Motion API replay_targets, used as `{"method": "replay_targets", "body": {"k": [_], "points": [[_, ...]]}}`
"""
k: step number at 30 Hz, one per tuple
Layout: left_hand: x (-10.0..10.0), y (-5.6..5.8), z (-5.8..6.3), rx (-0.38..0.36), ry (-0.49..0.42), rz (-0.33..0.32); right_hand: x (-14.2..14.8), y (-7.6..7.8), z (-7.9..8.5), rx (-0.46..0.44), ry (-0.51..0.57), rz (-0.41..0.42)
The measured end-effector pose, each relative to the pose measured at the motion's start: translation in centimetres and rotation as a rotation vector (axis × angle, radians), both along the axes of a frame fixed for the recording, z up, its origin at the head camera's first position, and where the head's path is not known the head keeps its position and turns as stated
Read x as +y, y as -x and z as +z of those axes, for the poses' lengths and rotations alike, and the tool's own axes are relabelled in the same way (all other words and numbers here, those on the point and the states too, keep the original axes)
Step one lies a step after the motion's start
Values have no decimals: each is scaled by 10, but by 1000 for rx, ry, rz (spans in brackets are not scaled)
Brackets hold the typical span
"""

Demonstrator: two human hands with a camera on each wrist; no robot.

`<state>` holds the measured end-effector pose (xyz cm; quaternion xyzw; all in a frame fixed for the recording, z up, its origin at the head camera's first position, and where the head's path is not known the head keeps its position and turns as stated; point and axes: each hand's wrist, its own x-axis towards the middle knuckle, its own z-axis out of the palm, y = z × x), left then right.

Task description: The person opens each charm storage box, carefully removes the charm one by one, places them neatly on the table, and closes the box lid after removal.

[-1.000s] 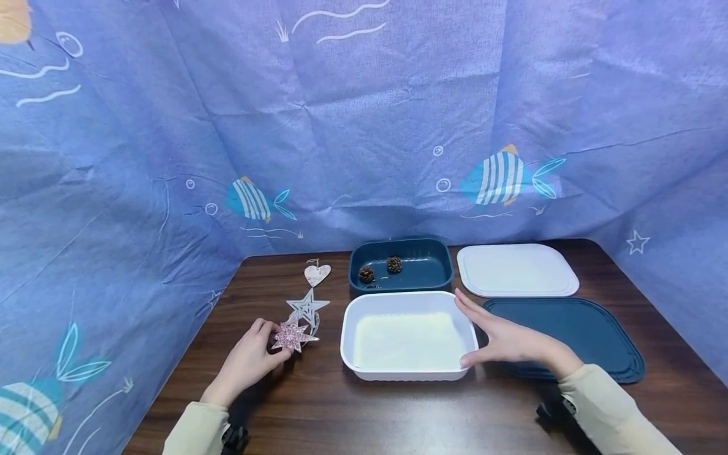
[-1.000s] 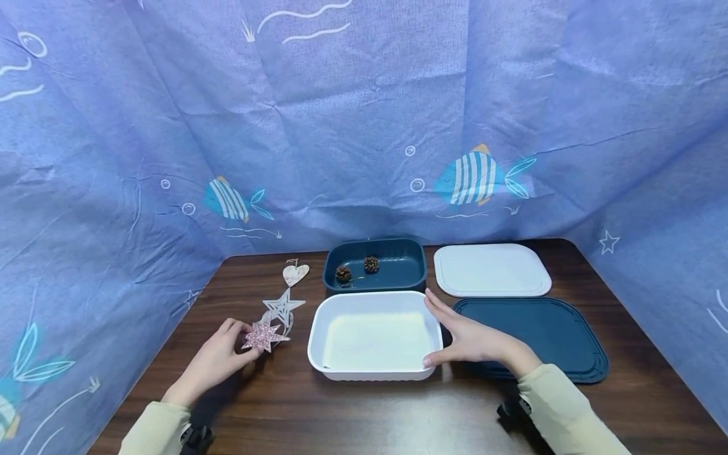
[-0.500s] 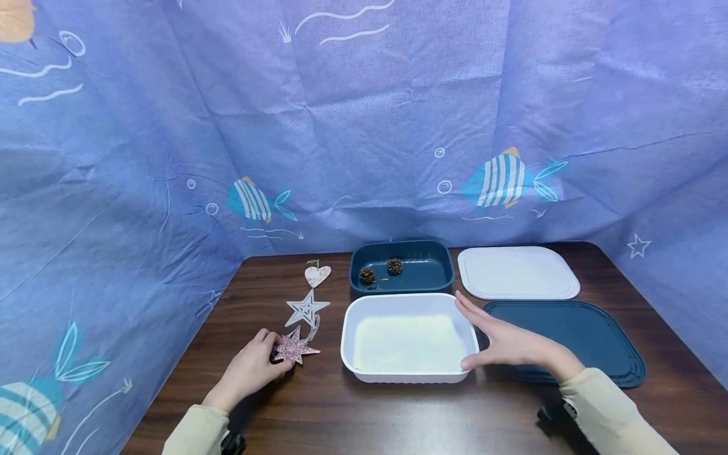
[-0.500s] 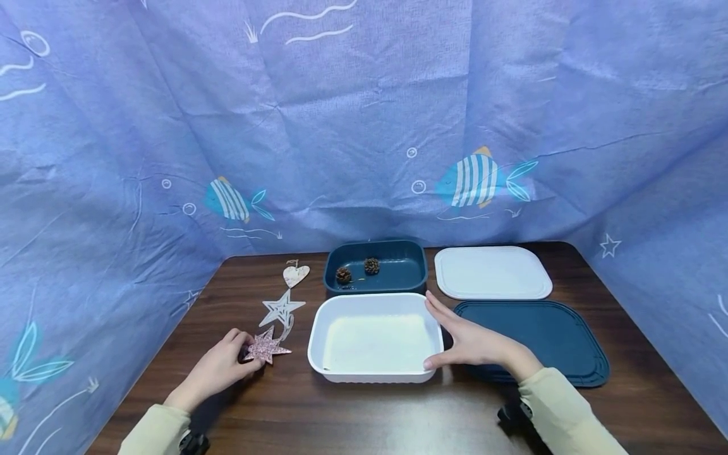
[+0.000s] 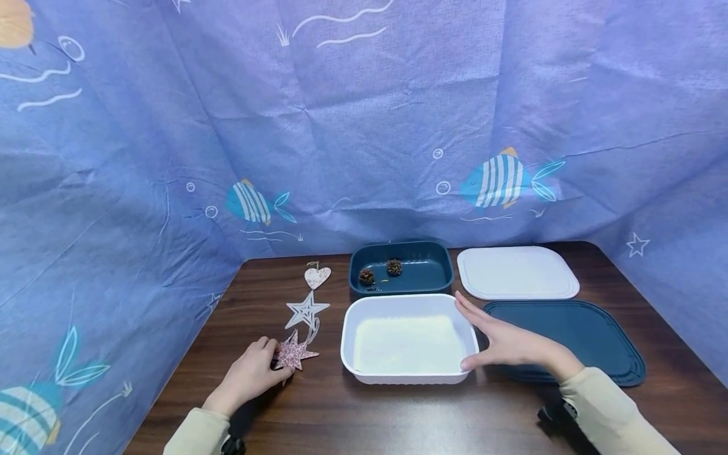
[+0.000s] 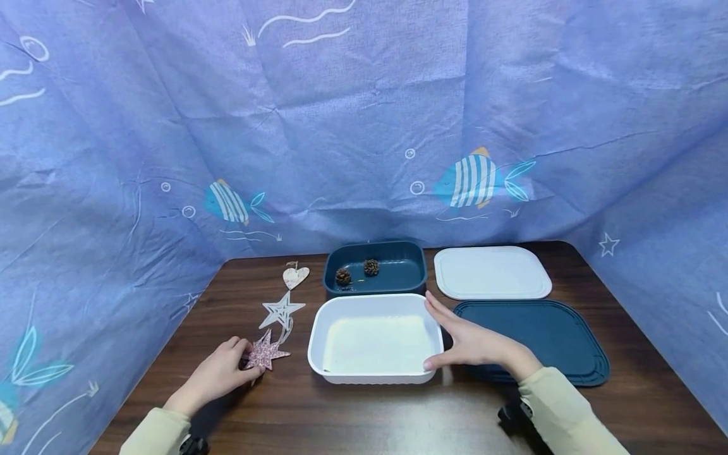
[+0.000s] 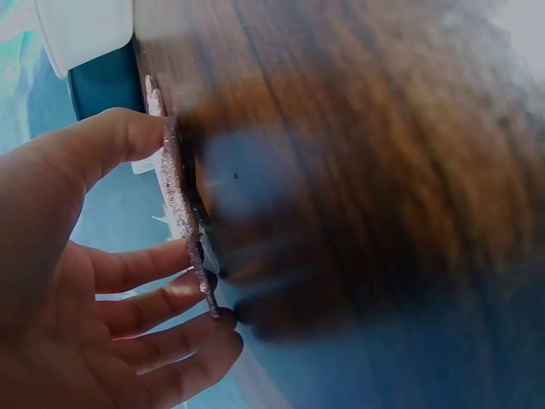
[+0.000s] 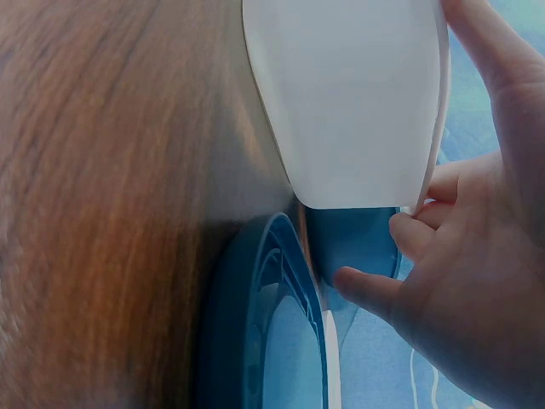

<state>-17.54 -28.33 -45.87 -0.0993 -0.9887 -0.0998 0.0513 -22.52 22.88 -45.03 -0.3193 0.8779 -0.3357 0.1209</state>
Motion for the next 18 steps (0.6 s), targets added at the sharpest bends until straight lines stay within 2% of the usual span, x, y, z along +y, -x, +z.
{"method": "replay_targets", "body": {"k": [6, 12, 18], "points": [[-1, 0, 1, -2, 2, -25, 0, 1, 0, -1, -2, 8], [-2, 0, 4, -55, -18, -26, 0, 1, 0, -3, 9, 5], [-1, 0, 8, -68, -10, -33, -1, 2, 1, -6, 8, 9]]}}
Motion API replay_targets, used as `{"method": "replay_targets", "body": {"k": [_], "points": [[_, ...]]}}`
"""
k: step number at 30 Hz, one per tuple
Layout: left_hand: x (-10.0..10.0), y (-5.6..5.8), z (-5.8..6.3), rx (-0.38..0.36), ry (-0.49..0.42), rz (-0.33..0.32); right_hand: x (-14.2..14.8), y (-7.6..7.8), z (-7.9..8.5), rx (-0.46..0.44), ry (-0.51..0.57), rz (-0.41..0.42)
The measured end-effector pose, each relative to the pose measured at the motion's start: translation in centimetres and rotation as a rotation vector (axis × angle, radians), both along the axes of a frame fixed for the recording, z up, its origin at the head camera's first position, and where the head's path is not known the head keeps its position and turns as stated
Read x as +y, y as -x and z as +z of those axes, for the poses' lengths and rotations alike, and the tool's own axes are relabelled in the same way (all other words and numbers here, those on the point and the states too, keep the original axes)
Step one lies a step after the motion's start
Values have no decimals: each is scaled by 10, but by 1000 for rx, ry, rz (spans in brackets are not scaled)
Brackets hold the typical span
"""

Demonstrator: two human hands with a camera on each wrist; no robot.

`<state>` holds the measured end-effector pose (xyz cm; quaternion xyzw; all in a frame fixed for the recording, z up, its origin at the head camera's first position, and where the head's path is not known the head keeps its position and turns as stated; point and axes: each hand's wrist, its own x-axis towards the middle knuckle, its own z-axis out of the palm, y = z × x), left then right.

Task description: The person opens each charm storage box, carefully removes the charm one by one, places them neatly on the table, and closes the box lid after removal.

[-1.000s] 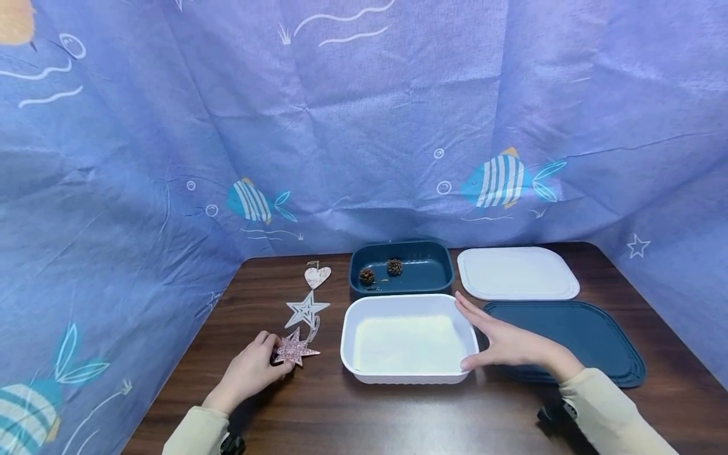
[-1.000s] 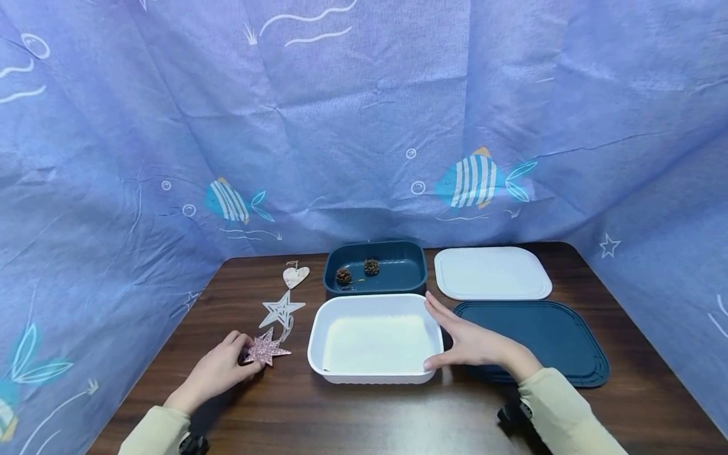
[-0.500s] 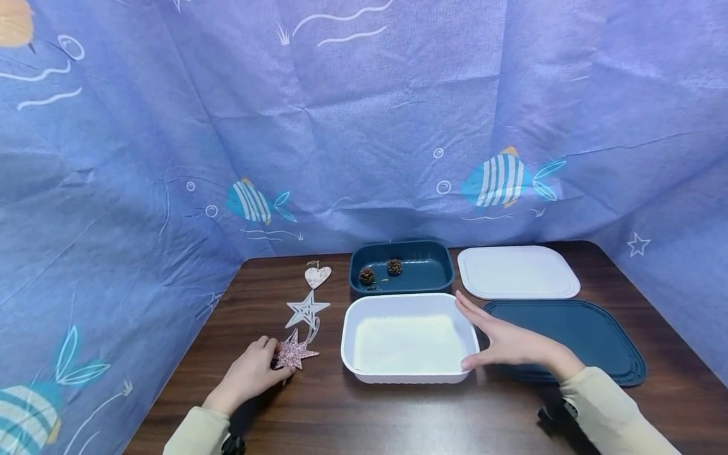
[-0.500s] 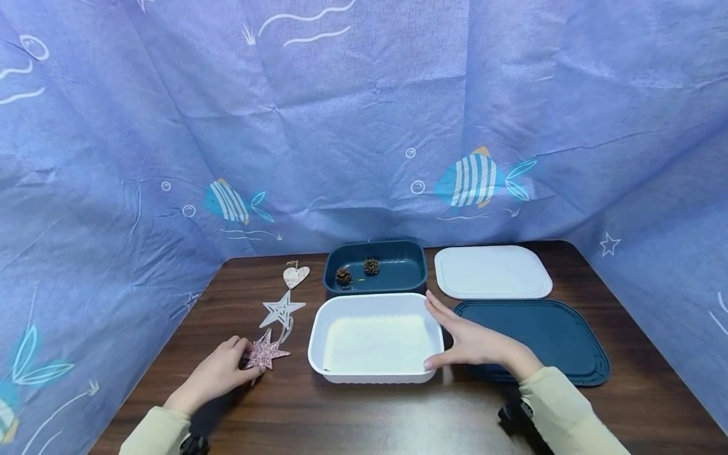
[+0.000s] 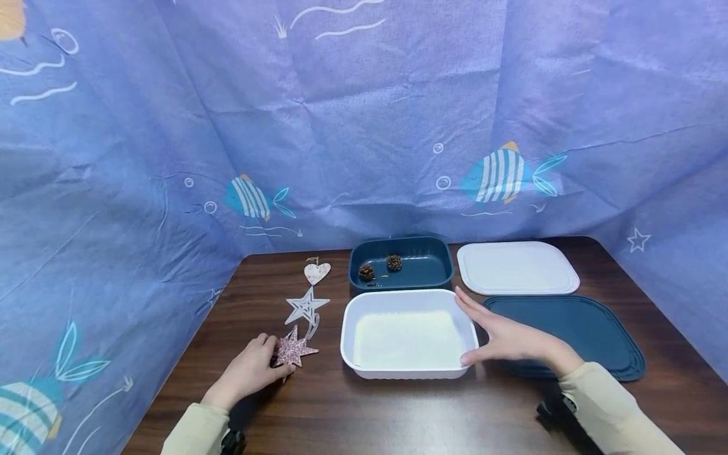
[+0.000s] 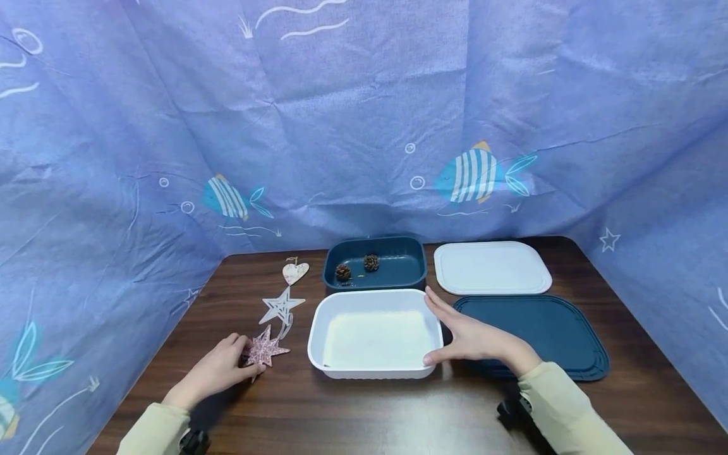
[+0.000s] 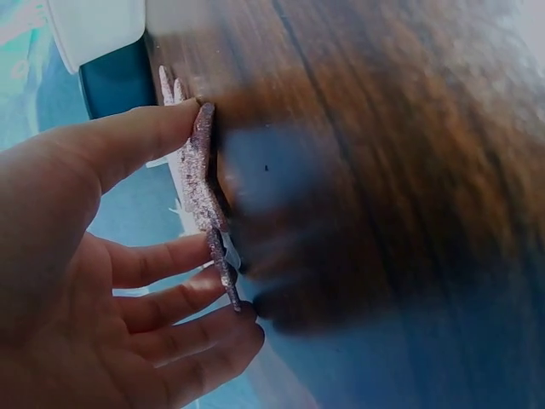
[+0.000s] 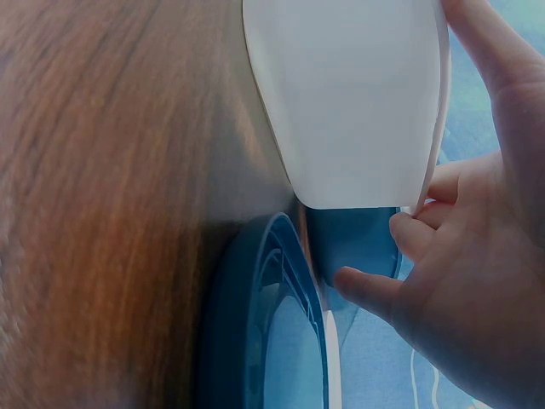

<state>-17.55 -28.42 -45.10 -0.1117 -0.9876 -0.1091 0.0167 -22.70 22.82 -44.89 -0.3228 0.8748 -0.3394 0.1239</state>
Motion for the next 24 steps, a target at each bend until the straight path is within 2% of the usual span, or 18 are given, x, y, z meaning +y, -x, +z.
{"method": "replay_targets", "body": {"k": [8, 16, 19, 24], "points": [[0, -1, 1, -14, 21, -16, 0, -1, 1, 26, -9, 2], [-4, 3, 6, -38, -44, 9, 0, 0, -2, 12, 2, 1], [-6, 7, 9, -4, -59, 20, -1, 0, -3, 9, 2, -1], [-3, 20, 22, 117, -87, 34, -1, 0, -2, 14, -3, -10]]}}
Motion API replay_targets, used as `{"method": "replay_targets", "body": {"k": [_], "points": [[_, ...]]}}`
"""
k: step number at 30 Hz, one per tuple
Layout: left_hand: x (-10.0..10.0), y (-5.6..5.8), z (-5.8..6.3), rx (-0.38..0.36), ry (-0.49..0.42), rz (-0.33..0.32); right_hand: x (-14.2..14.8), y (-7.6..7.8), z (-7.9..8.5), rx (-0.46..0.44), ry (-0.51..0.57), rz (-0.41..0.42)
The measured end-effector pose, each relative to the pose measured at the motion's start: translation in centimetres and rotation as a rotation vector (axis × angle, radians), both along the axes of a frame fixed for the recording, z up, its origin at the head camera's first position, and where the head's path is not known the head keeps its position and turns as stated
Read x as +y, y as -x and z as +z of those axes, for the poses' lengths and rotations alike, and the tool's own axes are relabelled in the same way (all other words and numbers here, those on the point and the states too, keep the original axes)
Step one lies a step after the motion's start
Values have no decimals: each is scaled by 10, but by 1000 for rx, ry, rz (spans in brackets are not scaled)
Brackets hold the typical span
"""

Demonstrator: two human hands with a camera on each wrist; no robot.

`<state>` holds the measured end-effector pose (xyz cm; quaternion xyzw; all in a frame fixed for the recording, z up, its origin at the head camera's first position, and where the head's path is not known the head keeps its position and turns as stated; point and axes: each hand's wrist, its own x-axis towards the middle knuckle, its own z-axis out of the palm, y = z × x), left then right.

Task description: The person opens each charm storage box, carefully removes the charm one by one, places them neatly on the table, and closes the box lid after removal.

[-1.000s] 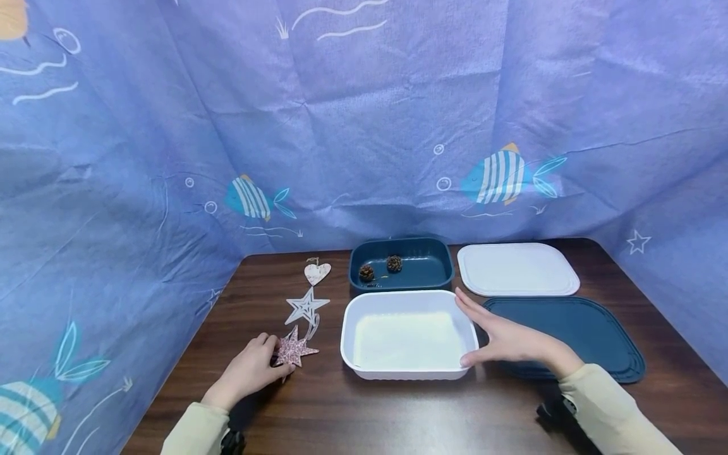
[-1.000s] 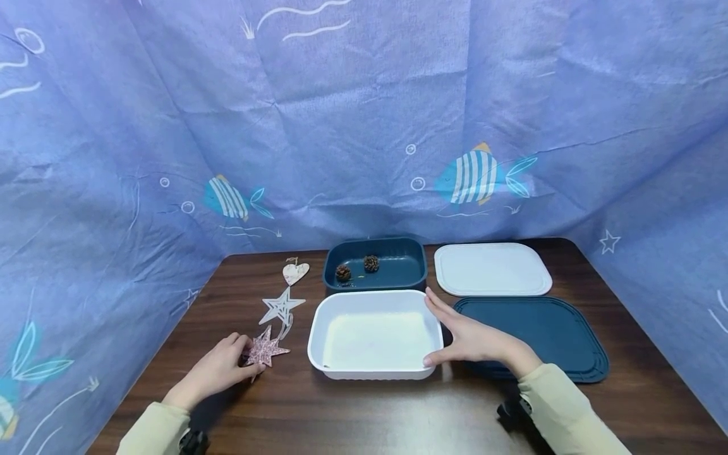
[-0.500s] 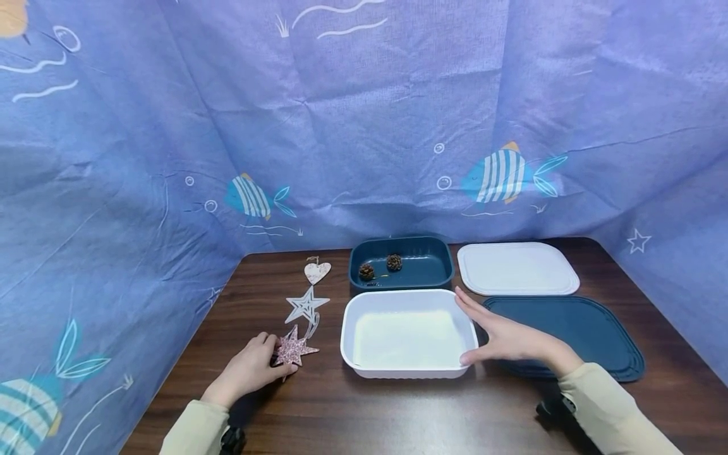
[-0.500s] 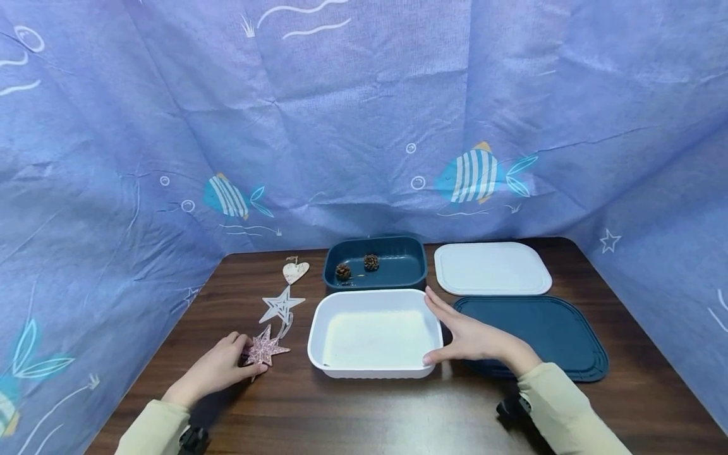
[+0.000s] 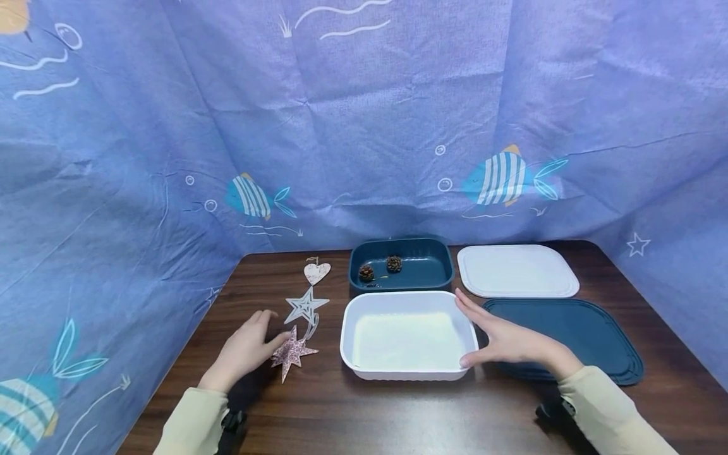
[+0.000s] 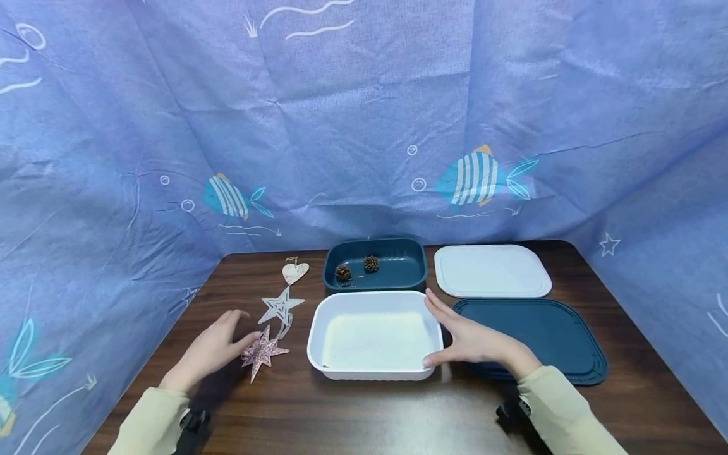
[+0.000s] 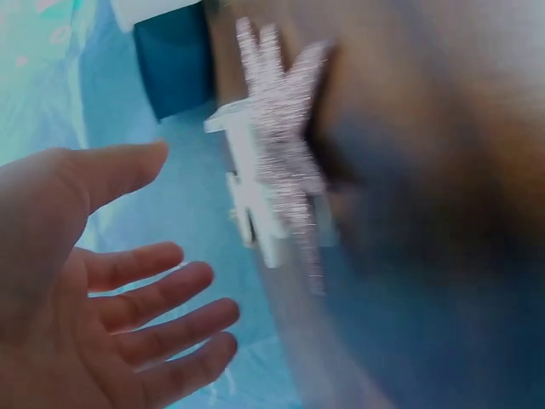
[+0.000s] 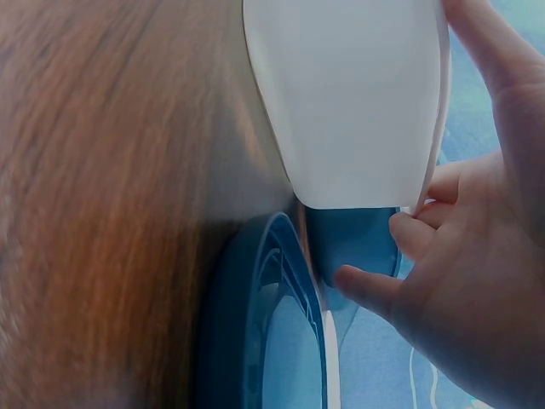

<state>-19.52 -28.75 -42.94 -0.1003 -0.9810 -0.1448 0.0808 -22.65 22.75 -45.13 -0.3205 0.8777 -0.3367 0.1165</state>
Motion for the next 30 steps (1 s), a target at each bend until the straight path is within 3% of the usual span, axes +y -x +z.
{"method": "replay_targets", "body": {"k": [6, 12, 21, 30], "points": [[14, 20, 18, 60, -31, -10, -2, -1, 0, -3, 4, -7], [37, 41, 27, 73, -48, -59, -5, -1, 0, 14, -9, -9], [77, 76, 45, -2, -80, -169, -9, 0, 1, 8, -16, -5], [113, 115, 83, 10, -74, -258, -9, 1, 1, -2, -15, -5]]}}
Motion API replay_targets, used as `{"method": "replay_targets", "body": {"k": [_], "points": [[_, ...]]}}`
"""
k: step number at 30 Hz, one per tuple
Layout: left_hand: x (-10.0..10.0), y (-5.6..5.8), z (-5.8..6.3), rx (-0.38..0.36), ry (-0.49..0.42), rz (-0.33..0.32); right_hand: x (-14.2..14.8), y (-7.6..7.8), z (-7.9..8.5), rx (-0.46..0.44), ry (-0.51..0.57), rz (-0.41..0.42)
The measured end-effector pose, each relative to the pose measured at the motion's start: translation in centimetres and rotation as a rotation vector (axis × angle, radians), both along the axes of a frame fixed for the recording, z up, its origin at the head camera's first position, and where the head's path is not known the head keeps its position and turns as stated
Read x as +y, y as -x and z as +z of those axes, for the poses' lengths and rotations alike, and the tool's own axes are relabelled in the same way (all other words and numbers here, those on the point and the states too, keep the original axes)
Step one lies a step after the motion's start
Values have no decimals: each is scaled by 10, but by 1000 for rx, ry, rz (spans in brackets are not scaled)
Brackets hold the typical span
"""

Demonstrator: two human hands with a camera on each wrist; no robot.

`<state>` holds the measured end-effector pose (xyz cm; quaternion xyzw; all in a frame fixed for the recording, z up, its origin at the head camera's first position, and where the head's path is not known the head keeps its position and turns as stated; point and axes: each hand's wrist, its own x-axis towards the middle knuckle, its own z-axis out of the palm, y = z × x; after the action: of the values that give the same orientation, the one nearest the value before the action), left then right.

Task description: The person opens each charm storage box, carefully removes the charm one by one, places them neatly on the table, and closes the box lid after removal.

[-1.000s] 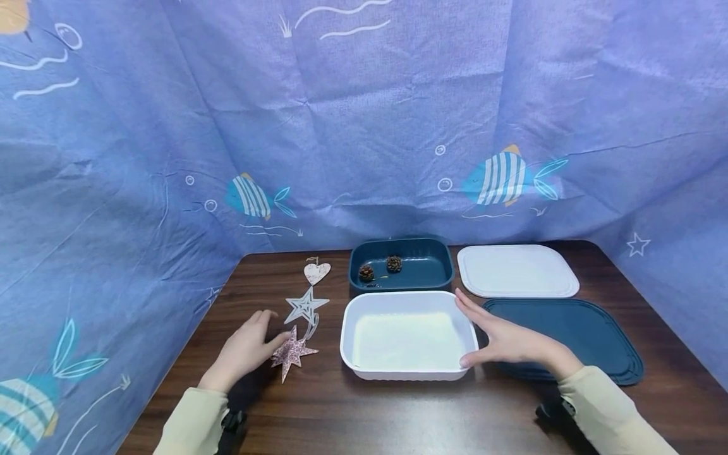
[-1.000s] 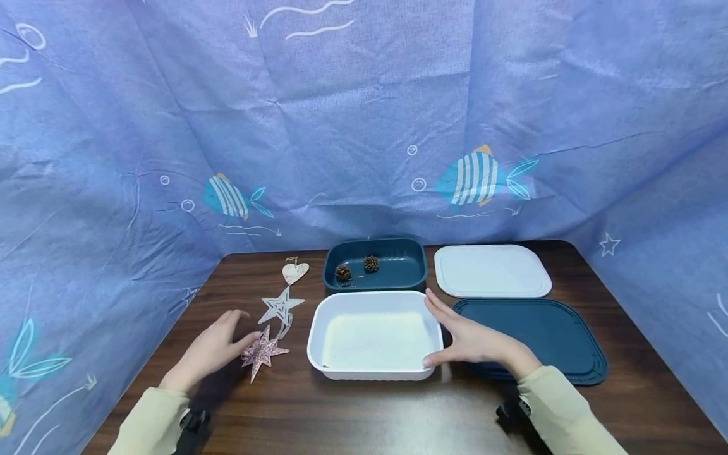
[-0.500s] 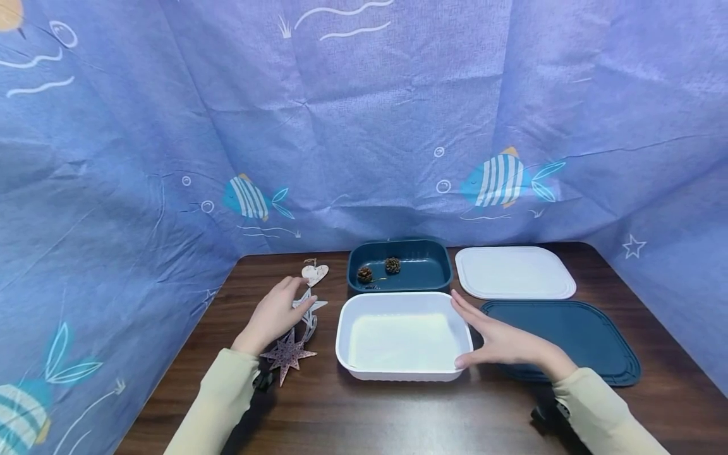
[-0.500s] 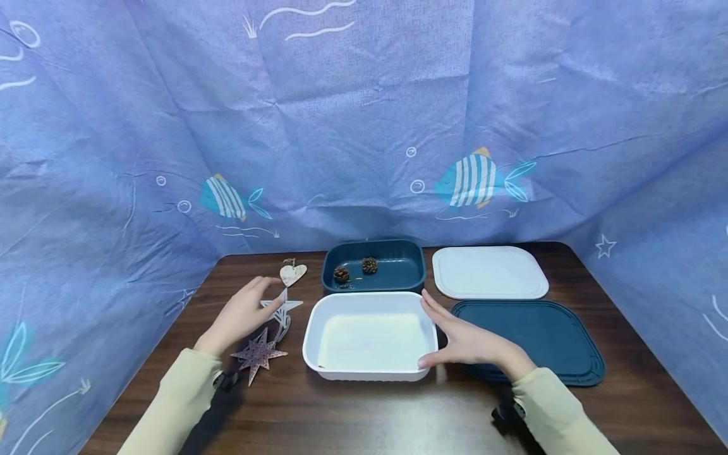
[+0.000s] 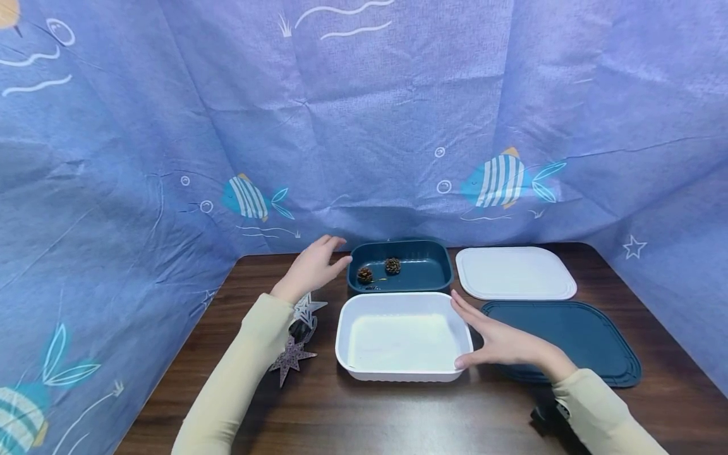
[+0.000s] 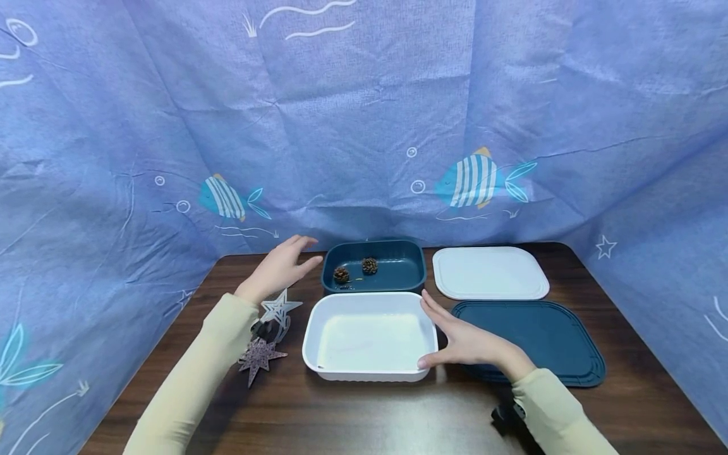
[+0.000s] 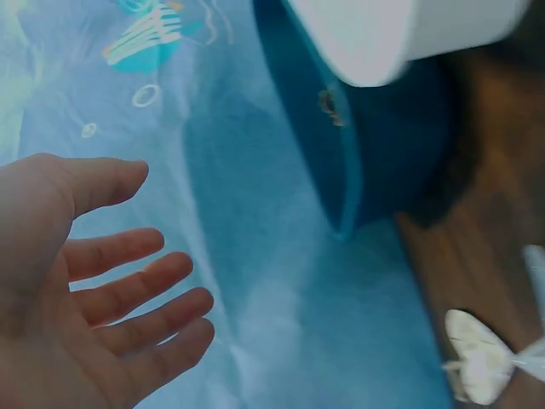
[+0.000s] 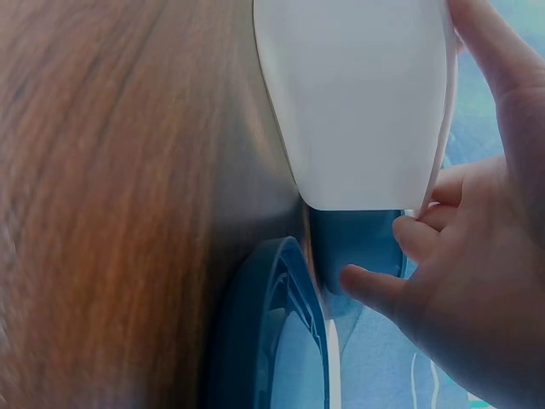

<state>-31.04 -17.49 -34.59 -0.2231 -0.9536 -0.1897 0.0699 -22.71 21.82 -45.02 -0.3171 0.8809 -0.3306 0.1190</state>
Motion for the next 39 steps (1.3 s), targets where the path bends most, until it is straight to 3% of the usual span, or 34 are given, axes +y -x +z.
{"method": "replay_targets", "body": {"k": [9, 16, 20, 27, 39], "points": [[35, 32, 45, -62, 59, -65, 1, 0, 0, 15, -1, 5], [70, 54, 59, -98, 164, -115, 2, 1, 1, -8, 8, -6], [88, 66, 59, -165, 184, -167, 2, 2, 0, -9, 11, -6], [113, 85, 48, -267, 236, -243, 2, 1, -4, -4, -7, -4], [131, 110, 29, -474, 370, -138, 2, 1, -2, 2, 0, -1]]}}
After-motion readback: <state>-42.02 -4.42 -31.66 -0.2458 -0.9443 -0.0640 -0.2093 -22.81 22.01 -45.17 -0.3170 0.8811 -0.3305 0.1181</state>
